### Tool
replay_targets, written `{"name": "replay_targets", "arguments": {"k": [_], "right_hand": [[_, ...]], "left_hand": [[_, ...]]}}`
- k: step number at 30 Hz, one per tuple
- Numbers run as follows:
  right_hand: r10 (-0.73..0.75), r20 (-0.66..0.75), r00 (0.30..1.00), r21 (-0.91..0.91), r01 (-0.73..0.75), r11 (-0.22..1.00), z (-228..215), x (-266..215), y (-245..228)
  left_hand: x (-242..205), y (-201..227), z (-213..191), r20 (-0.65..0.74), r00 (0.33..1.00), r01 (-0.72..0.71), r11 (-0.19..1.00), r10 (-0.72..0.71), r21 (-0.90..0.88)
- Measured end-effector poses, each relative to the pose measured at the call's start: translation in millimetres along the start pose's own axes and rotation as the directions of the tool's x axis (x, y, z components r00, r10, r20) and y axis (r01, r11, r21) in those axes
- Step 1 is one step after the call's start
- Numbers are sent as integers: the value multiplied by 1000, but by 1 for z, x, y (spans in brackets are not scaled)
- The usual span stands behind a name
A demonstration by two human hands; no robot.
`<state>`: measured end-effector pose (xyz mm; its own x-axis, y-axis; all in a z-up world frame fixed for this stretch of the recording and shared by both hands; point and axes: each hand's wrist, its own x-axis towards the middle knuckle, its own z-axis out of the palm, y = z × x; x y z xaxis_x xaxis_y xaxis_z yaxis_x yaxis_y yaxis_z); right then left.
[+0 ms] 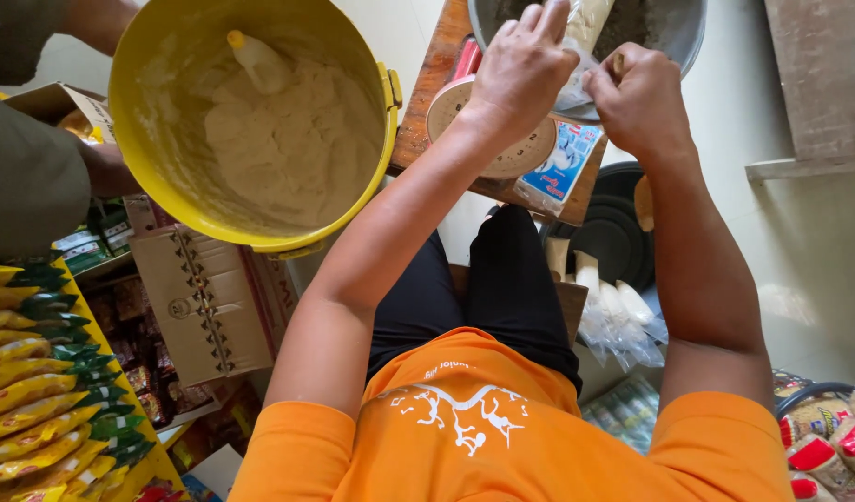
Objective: Scooping powder from a large bucket into small plastic bags and weighing them on a scale in a shop environment.
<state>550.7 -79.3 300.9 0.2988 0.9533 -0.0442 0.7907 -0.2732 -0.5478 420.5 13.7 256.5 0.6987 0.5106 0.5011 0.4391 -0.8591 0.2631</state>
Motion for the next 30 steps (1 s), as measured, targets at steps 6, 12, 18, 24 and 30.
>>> {"name": "replay_targets", "arguments": {"k": [6, 12, 18, 24, 30], "right_hand": [[66, 47, 997, -30, -64, 997, -3, 2, -7], [-35, -25, 999, -49, 34, 998, 3, 10, 13], [-86, -43, 995, -95, 82, 992, 4, 10, 13], [50, -16, 999, -23, -50, 998, -18, -5, -9], [-204, -289, 935, -20, 207, 978, -39, -20, 28]], "left_hand": [[-1, -2, 10, 134, 991, 0, 994, -15, 112], [-4, 4, 5, 51, 996, 66, 984, -76, 163], [-1, 4, -5, 173, 977, 99, 983, -125, 152], [7, 11, -49, 415, 896, 159, 986, -161, 39], [8, 16, -71, 599, 787, 263, 959, -148, -109]]}}
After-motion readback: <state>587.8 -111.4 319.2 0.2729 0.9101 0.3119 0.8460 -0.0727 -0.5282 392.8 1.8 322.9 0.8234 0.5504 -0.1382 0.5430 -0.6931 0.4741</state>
